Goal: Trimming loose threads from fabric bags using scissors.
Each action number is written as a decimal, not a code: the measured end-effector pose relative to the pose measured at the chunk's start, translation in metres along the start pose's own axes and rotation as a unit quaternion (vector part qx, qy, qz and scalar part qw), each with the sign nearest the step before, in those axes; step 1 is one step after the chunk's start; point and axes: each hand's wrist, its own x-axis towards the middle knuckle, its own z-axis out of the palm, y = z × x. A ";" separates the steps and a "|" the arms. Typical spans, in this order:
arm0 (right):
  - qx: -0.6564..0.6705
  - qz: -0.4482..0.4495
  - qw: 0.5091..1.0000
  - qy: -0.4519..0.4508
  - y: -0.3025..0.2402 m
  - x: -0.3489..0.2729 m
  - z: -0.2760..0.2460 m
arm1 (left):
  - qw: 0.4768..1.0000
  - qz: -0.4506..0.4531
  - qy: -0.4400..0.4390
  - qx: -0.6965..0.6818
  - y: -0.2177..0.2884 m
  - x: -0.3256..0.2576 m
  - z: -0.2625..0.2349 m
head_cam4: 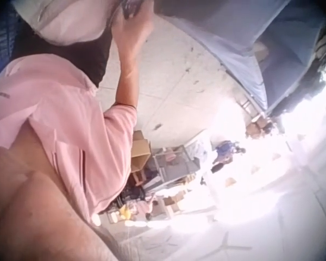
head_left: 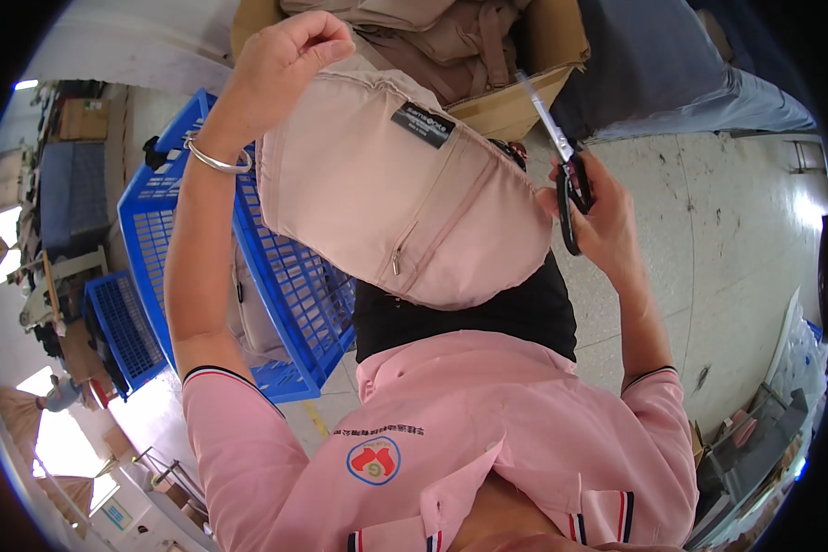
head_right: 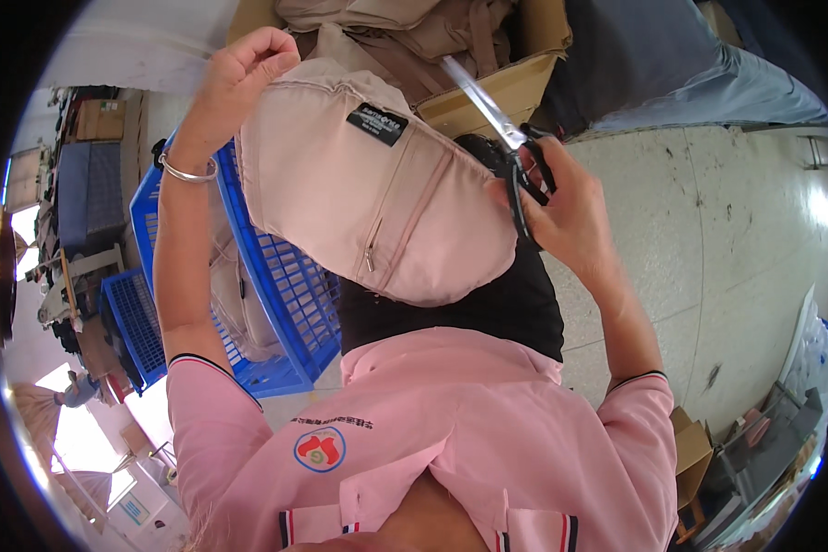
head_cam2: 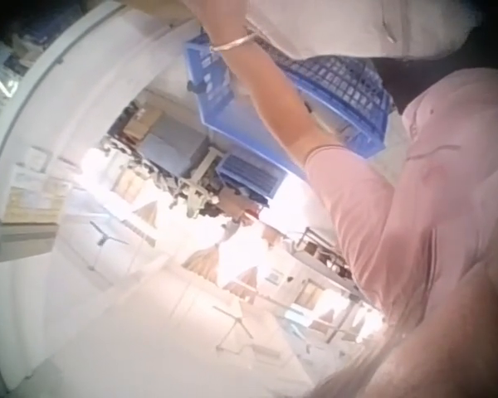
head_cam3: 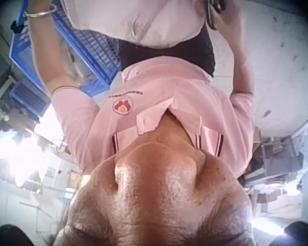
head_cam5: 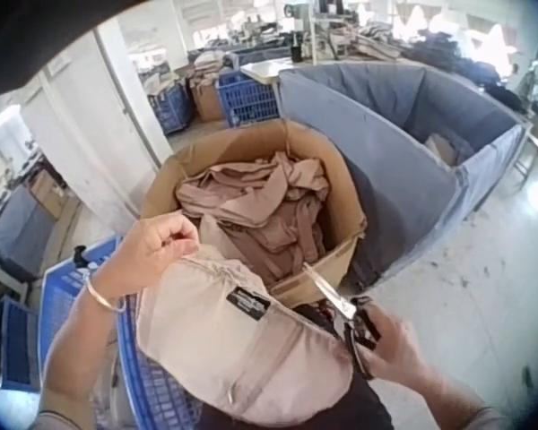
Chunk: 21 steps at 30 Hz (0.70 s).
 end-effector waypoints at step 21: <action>-0.361 -0.116 0.925 -0.033 -0.017 0.031 0.024 | 0.968 0.142 0.083 0.188 -0.036 -0.005 0.020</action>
